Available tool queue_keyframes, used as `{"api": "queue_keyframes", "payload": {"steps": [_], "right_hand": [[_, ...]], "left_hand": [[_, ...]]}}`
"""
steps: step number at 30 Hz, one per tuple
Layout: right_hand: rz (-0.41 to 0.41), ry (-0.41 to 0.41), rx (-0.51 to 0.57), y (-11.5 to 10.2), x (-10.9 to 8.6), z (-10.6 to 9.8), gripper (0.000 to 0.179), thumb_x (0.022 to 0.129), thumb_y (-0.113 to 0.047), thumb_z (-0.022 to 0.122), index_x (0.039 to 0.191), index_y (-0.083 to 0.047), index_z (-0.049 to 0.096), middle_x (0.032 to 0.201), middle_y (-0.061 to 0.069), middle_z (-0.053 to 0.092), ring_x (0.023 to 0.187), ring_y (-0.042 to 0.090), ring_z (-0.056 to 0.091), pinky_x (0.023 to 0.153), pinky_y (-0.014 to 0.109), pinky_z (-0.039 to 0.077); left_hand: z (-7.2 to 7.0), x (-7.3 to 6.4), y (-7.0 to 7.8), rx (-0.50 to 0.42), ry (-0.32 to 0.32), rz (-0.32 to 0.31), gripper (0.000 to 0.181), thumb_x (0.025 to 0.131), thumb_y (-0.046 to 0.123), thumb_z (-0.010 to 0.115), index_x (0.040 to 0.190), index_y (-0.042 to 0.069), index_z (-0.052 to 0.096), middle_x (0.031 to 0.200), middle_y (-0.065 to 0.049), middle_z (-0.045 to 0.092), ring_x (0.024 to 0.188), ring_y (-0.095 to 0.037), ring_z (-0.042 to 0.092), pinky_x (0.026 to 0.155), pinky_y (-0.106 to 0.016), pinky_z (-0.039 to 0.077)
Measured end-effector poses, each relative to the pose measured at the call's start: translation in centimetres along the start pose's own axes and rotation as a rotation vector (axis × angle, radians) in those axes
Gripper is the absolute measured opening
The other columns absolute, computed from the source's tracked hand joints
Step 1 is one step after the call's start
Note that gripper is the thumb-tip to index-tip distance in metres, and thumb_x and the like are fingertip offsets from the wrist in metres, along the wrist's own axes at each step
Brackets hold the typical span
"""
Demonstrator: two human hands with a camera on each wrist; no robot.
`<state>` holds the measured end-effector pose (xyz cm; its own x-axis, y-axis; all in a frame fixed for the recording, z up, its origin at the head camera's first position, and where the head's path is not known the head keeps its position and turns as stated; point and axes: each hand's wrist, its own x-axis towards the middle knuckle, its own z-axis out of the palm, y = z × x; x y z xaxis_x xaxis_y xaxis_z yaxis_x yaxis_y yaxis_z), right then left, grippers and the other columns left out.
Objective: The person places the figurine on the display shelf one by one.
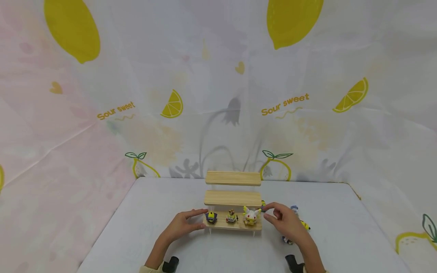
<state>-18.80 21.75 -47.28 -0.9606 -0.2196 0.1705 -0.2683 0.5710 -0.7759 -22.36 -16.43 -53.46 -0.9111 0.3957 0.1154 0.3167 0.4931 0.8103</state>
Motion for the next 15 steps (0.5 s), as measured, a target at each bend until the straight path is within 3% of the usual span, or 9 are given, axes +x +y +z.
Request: {"api": "queue_keyframes", "payload": {"steps": [11,15], "right_hand": [[0.046,-0.043,-0.065,1.9,-1.2,-1.3,0.025,0.087,-0.020,0.077,0.110,-0.011,0.070,0.069,-0.002,0.043,0.060,0.007,0.040,0.050,0.025,0.037],[0.035,-0.049,-0.066,2.2,-1.5,-1.6,0.028,0.086,-0.019,0.078,0.111,-0.009,0.070,0.083,0.000,0.055,0.065,0.007,0.042,0.053,0.025,0.037]], "left_hand": [[0.0,-0.1,0.1,-0.033,-0.010,-0.044,0.051,0.081,0.042,0.080,0.127,0.023,0.069,0.129,0.010,0.064,0.136,-0.038,0.042,0.114,-0.057,0.028],[0.0,-0.2,0.1,-0.039,-0.010,-0.042,0.052,0.081,0.041,0.080,0.128,0.023,0.069,0.129,0.010,0.063,0.136,-0.039,0.041,0.113,-0.057,0.029]]}}
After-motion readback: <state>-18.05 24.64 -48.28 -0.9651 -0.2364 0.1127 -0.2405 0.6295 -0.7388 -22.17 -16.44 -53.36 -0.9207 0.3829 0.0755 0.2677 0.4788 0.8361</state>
